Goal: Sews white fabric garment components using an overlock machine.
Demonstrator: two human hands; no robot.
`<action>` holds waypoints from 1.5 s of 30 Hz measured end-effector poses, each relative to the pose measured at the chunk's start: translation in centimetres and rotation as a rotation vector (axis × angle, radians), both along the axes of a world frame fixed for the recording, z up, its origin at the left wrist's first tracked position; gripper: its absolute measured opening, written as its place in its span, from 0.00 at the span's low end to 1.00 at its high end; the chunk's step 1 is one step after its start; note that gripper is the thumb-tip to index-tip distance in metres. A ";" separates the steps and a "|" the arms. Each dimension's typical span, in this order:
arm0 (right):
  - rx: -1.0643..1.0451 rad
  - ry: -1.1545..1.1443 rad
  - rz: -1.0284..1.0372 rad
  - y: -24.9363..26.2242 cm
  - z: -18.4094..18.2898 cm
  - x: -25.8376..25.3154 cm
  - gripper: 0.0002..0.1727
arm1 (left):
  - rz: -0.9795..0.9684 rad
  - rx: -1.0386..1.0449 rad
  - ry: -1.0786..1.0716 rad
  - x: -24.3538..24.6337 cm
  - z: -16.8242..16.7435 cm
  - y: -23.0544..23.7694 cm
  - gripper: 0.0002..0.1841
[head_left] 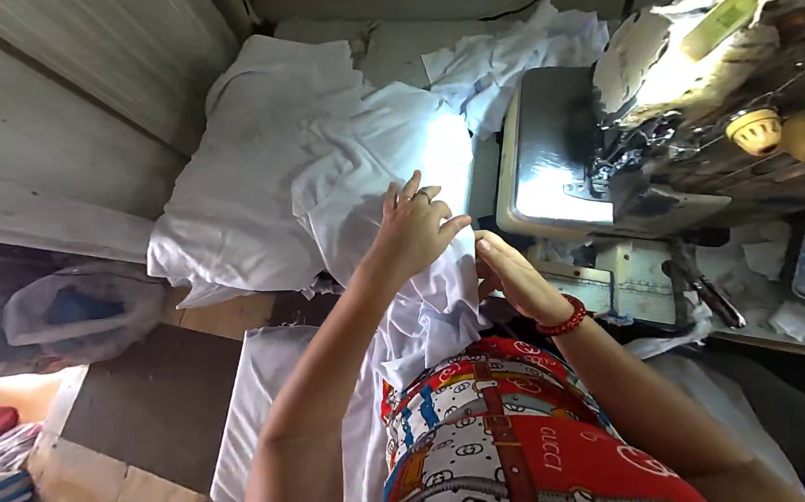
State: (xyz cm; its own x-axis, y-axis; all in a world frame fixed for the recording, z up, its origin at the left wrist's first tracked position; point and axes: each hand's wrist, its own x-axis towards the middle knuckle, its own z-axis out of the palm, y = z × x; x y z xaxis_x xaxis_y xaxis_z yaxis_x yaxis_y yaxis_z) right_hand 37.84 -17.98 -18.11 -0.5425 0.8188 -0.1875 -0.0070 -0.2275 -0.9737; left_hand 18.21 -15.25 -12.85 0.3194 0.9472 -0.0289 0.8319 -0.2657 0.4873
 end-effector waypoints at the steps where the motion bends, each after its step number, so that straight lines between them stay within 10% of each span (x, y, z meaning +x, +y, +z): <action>1: -0.014 -0.003 0.004 0.0 0.0 0.0 0.26 | -0.056 0.014 -0.029 -0.4 -0.1 0.5 0.18; 12: -0.330 0.048 0.029 2.0 -0.3 -0.3 0.10 | -0.088 0.171 -0.457 -5.3 -1.0 -4.8 0.02; 26: 0.356 0.003 -0.097 1.8 4.1 0.0 0.06 | -0.035 0.239 -0.355 -5.1 1.8 -4.4 0.06; 30: 0.392 0.191 -0.115 1.2 5.9 0.4 0.01 | -0.216 0.236 -0.568 -0.8 4.7 -4.6 0.04; 37: 0.414 0.146 -0.146 -0.3 5.1 0.1 0.13 | 0.043 -0.021 -0.413 0.5 4.6 -3.1 0.12; 45: 0.389 0.056 0.016 -2.1 1.6 -0.3 0.15 | 0.002 0.177 -0.408 -1.7 4.2 -3.6 0.07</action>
